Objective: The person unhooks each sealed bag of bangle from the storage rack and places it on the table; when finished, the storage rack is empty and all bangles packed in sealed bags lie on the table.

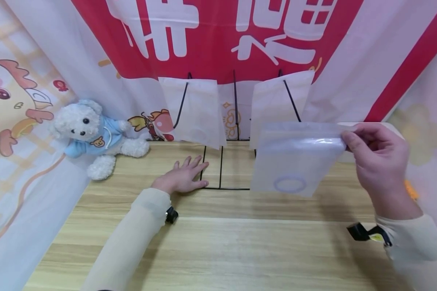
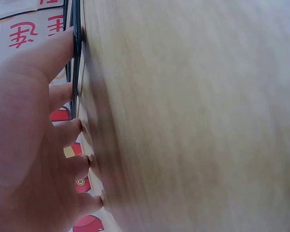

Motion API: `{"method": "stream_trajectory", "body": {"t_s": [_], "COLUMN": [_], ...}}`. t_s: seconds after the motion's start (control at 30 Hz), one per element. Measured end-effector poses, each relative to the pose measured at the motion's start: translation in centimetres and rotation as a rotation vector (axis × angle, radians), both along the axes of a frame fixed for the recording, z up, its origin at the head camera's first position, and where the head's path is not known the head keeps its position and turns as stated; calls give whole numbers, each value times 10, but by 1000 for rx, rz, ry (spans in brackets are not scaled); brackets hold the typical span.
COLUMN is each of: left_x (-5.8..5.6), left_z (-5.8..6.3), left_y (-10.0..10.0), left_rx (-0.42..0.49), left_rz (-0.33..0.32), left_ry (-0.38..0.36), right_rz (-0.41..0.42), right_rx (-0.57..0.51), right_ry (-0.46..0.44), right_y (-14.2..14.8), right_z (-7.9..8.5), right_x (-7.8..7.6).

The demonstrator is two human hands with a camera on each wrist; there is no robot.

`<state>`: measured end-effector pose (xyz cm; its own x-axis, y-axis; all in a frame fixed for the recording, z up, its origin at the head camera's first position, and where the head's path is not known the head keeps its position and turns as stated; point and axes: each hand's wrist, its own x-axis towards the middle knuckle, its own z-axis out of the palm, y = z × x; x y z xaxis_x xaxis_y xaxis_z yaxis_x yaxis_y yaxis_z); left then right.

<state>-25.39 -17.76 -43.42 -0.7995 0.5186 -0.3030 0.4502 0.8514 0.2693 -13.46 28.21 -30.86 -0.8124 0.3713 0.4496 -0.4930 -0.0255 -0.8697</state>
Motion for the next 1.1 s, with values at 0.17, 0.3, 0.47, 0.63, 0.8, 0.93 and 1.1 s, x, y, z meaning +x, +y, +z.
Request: {"method": "stream_trajectory", "body": {"t_s": [0.17, 0.3, 0.47, 0.63, 0.8, 0.93, 1.1], "left_x": [-1, -2, -2, -2, -1, -1, 1], "left_z": [-1, -1, 0, 1, 1, 0, 2], "left_y": [-1, -1, 0, 0, 0, -1, -2], "left_rx": [24, 16, -18, -28, -20, -14, -15], "left_rz": [-5, -8, -5, -5, -4, -4, -3], "left_ry": [-6, 3, 17, 20, 15, 15, 18], "right_rz": [-39, -115, -184, -274, -237, -40, 84], "right_rx": [12, 21, -18, -2, -115, -291, -312], "right_ry": [19, -33, -91, -196, -123, 38, 58], "right_y": [5, 12, 24, 37, 51, 68, 91], "right_z": [1, 1, -2, -8, -20, -36, -55], "right_x": [9, 18, 30, 43, 48, 50, 51]}}
